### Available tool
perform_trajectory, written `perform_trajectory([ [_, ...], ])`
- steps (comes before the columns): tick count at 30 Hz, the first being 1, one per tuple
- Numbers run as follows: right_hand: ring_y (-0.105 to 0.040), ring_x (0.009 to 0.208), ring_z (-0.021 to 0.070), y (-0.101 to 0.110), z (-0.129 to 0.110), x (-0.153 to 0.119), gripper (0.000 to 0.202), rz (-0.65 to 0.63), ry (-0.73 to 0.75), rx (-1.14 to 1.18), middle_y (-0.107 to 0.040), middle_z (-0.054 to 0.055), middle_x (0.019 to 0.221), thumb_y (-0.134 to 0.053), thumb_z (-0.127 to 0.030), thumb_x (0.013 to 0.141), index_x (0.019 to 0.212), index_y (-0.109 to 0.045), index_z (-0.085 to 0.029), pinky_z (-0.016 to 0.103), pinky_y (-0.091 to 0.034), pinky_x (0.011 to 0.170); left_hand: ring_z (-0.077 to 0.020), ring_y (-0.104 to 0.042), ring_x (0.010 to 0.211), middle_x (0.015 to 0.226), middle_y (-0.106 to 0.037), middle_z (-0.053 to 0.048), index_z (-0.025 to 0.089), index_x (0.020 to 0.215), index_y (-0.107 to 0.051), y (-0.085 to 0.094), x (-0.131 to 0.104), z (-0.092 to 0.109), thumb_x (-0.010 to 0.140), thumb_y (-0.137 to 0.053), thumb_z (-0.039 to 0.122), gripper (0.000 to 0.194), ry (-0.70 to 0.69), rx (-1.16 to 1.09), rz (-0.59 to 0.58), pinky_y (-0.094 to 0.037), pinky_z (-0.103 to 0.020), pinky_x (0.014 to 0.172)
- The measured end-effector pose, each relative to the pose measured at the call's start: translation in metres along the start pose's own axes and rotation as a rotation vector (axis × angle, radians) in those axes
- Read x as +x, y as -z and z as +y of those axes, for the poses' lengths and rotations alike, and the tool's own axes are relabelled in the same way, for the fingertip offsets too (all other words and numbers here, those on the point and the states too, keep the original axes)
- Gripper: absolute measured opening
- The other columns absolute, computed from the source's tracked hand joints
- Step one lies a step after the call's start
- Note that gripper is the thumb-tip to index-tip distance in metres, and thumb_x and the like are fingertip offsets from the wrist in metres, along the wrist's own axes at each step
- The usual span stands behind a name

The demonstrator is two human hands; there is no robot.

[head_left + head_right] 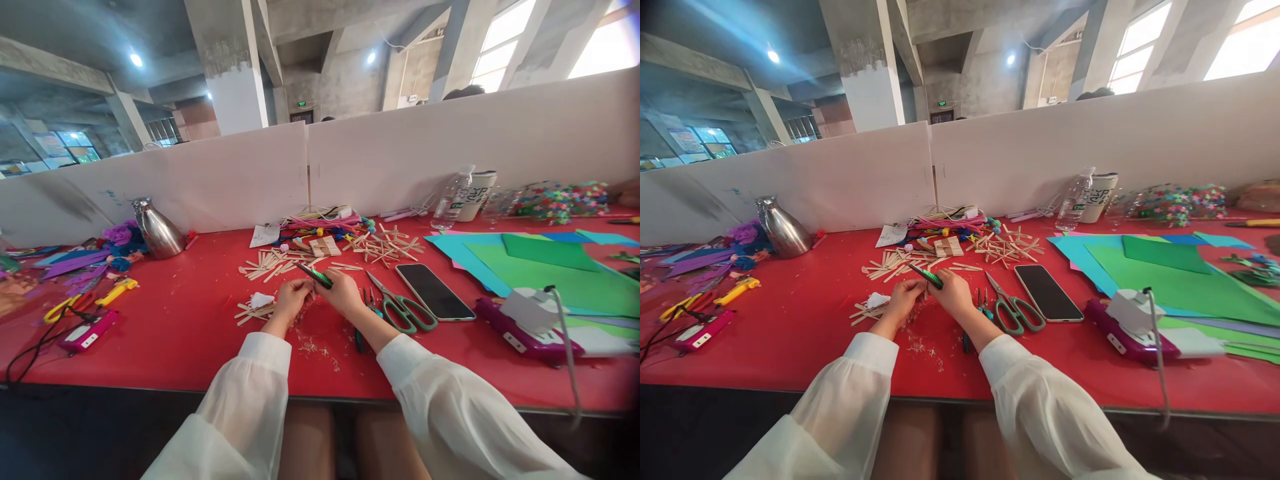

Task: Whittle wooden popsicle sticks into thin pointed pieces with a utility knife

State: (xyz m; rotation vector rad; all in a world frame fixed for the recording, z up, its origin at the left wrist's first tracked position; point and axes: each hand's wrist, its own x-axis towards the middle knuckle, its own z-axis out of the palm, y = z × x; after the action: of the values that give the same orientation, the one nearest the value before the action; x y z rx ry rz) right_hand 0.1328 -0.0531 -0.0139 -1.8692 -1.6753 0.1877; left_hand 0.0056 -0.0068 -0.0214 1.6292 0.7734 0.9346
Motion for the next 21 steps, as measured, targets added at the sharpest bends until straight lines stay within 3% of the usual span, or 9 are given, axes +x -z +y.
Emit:
perform_trajectory([
  [8,-0.057,0.095,0.0185,0.001,0.01,0.005,0.033,-0.04,0.055,0.064,-0.056,0.007,0.115,-0.052,-0.033,0.086,0.115,-0.053,-0.018,0.04,-0.049,0.079,-0.0083,-0.039,0.045,0.047,-0.045,0.004,0.016,0.053,-0.051,0.003,-0.002,0.001,0.075,-0.05,0.043,0.034,-0.049,0.081,-0.076,-0.029,-0.021,0.047],
  [21,-0.057,0.096,0.0212,0.002,0.025,0.01,0.035,-0.167,0.068,0.269,-0.056,0.006,0.115,-0.054,-0.034,0.084,0.114,-0.054,-0.016,0.039,-0.049,0.077,-0.0076,-0.038,0.042,0.044,-0.043,0.005,0.017,0.052,-0.048,0.002,-0.004,-0.002,0.079,-0.048,0.035,0.033,-0.054,0.15,-0.084,-0.029,-0.021,0.046],
])
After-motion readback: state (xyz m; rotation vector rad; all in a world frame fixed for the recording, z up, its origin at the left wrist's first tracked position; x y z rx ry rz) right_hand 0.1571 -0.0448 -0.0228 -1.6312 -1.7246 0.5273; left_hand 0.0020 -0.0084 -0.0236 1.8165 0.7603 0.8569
